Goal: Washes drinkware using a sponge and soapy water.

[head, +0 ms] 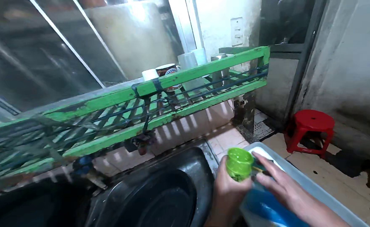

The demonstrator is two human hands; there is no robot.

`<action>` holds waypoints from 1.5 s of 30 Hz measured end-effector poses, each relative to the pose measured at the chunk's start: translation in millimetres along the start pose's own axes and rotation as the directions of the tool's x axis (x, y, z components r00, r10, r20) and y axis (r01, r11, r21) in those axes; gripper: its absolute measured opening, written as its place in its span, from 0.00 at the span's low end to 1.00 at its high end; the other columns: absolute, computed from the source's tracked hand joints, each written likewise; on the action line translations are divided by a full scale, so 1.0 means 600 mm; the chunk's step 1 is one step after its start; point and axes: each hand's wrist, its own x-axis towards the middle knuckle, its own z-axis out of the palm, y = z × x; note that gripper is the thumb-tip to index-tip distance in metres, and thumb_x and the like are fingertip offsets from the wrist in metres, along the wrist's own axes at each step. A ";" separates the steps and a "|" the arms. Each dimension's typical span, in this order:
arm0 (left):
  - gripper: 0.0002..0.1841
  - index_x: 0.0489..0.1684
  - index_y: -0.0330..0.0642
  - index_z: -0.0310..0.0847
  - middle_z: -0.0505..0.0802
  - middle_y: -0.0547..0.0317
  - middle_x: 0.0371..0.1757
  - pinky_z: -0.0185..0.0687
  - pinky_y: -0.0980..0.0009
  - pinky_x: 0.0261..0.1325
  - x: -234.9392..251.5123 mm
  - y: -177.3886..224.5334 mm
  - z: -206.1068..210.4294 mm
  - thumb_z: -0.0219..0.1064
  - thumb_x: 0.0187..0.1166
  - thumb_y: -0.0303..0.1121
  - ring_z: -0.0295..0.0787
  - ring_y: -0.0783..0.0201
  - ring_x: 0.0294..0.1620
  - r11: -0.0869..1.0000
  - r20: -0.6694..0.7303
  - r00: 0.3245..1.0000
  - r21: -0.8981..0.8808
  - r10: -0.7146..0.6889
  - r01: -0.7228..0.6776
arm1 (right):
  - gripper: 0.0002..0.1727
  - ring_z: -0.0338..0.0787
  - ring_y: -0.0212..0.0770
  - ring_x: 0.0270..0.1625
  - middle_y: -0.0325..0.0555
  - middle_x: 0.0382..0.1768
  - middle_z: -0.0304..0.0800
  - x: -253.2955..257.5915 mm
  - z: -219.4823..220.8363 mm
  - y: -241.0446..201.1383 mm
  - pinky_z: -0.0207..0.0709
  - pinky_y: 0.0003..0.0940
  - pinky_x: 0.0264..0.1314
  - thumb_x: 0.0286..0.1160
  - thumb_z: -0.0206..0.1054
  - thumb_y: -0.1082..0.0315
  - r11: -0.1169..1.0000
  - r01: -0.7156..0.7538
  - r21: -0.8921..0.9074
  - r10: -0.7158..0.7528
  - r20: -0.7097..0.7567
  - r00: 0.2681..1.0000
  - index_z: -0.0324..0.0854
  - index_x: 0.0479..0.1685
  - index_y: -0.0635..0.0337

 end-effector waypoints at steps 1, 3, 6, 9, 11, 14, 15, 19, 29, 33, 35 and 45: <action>0.47 0.78 0.36 0.74 0.89 0.46 0.66 0.85 0.55 0.69 -0.016 0.012 -0.004 0.86 0.53 0.47 0.88 0.57 0.66 0.967 0.074 0.993 0.230 0.090 -0.105 | 0.50 0.70 0.49 0.87 0.53 0.87 0.67 0.002 -0.010 -0.011 0.64 0.52 0.88 0.80 0.42 0.24 1.000 0.006 0.001 -0.006 -0.007 1.000 0.59 0.92 0.51; 0.45 0.74 0.35 0.79 0.92 0.43 0.63 0.87 0.47 0.63 -0.044 0.031 0.001 0.84 0.54 0.51 0.90 0.47 0.63 0.798 0.191 0.944 0.504 0.269 -0.329 | 0.43 0.73 0.49 0.84 0.50 0.82 0.75 0.006 -0.007 -0.034 0.66 0.53 0.86 0.83 0.43 0.29 0.991 0.053 -0.121 -0.057 -0.033 0.998 0.69 0.87 0.50; 0.40 0.64 0.30 0.83 0.93 0.44 0.57 0.88 0.48 0.58 -0.060 0.036 -0.008 0.84 0.54 0.50 0.92 0.49 0.57 0.825 0.275 0.927 0.439 0.253 -0.356 | 0.20 0.91 0.44 0.63 0.43 0.54 0.94 0.008 0.030 -0.014 0.87 0.45 0.62 0.86 0.58 0.48 0.912 0.278 -0.303 -0.349 -0.209 0.914 0.92 0.54 0.46; 0.43 0.71 0.32 0.77 0.92 0.46 0.58 0.86 0.52 0.64 -0.061 0.027 -0.032 0.86 0.54 0.45 0.91 0.57 0.59 0.973 0.406 0.907 0.140 0.111 -0.181 | 0.13 0.90 0.37 0.61 0.39 0.51 0.93 0.007 0.033 0.005 0.86 0.37 0.62 0.86 0.60 0.56 0.852 0.476 -0.216 -0.510 -0.143 0.848 0.93 0.45 0.45; 0.44 0.74 0.34 0.74 0.92 0.48 0.59 0.85 0.57 0.67 -0.058 0.014 -0.047 0.87 0.54 0.41 0.90 0.61 0.60 0.997 0.468 0.883 0.048 0.037 -0.068 | 0.16 0.88 0.36 0.63 0.41 0.53 0.92 0.012 0.030 0.019 0.83 0.36 0.67 0.88 0.57 0.55 0.848 0.509 -0.150 -0.529 -0.152 0.835 0.91 0.44 0.48; 0.46 0.82 0.35 0.67 0.87 0.40 0.66 0.81 0.54 0.71 -0.057 -0.010 -0.067 0.86 0.59 0.40 0.87 0.53 0.66 0.977 0.472 0.856 0.088 -0.213 0.195 | 0.23 0.88 0.38 0.63 0.46 0.51 0.93 0.018 0.004 0.055 0.82 0.38 0.68 0.89 0.52 0.52 0.907 0.391 -0.158 -0.420 -0.247 0.873 0.92 0.42 0.54; 0.46 0.83 0.37 0.66 0.87 0.39 0.67 0.82 0.52 0.71 -0.056 -0.023 -0.071 0.85 0.60 0.40 0.87 0.51 0.66 0.955 0.431 0.853 0.090 -0.295 0.284 | 0.23 0.89 0.39 0.62 0.45 0.51 0.93 0.015 -0.011 0.067 0.83 0.40 0.66 0.87 0.53 0.52 0.929 0.321 -0.182 -0.358 -0.231 0.905 0.92 0.42 0.55; 0.39 0.84 0.38 0.61 0.89 0.40 0.61 0.88 0.53 0.59 -0.054 -0.071 -0.071 0.75 0.74 0.40 0.91 0.52 0.55 0.798 0.295 0.832 -0.260 -0.471 0.544 | 0.16 0.92 0.52 0.61 0.51 0.54 0.94 -0.035 -0.035 0.086 0.84 0.59 0.62 0.81 0.61 0.56 0.951 0.122 -0.285 -0.100 0.092 0.991 0.92 0.46 0.56; 0.65 0.96 0.35 0.33 0.73 0.37 0.84 0.76 0.48 0.78 -0.056 0.008 -0.008 0.85 0.61 0.45 0.77 0.47 0.79 0.979 0.489 0.870 0.200 -0.057 -0.048 | 0.34 0.80 0.52 0.79 0.60 0.79 0.77 -0.066 0.004 0.061 0.72 0.52 0.81 0.91 0.46 0.47 0.998 -0.042 -0.038 0.044 0.066 0.997 0.71 0.83 0.63; 0.62 0.94 0.29 0.41 0.65 0.29 0.88 0.85 0.49 0.64 -0.077 0.051 0.023 0.84 0.62 0.45 0.86 0.42 0.70 0.932 0.501 0.857 0.241 0.121 -0.272 | 0.30 0.83 0.43 0.74 0.52 0.71 0.85 -0.058 0.020 0.037 0.75 0.45 0.78 0.87 0.57 0.48 0.998 0.061 0.015 -0.059 -0.091 0.994 0.76 0.79 0.59; 0.61 0.93 0.27 0.43 0.63 0.29 0.89 0.85 0.50 0.65 -0.083 0.051 0.026 0.83 0.63 0.46 0.85 0.43 0.72 0.916 0.486 0.860 0.253 0.158 -0.311 | 0.22 0.89 0.34 0.64 0.45 0.59 0.92 -0.053 0.024 0.044 0.82 0.35 0.69 0.88 0.56 0.54 0.989 0.144 -0.014 -0.143 -0.266 0.954 0.87 0.64 0.56; 0.58 0.90 0.29 0.50 0.83 0.37 0.72 0.82 0.63 0.70 -0.079 0.020 0.015 0.84 0.57 0.42 0.86 0.60 0.67 0.988 0.700 0.713 -0.130 0.035 0.079 | 0.20 0.90 0.37 0.63 0.48 0.53 0.94 -0.055 -0.029 0.045 0.83 0.33 0.68 0.90 0.55 0.59 0.856 0.517 0.005 -0.509 -0.165 0.845 0.86 0.34 0.60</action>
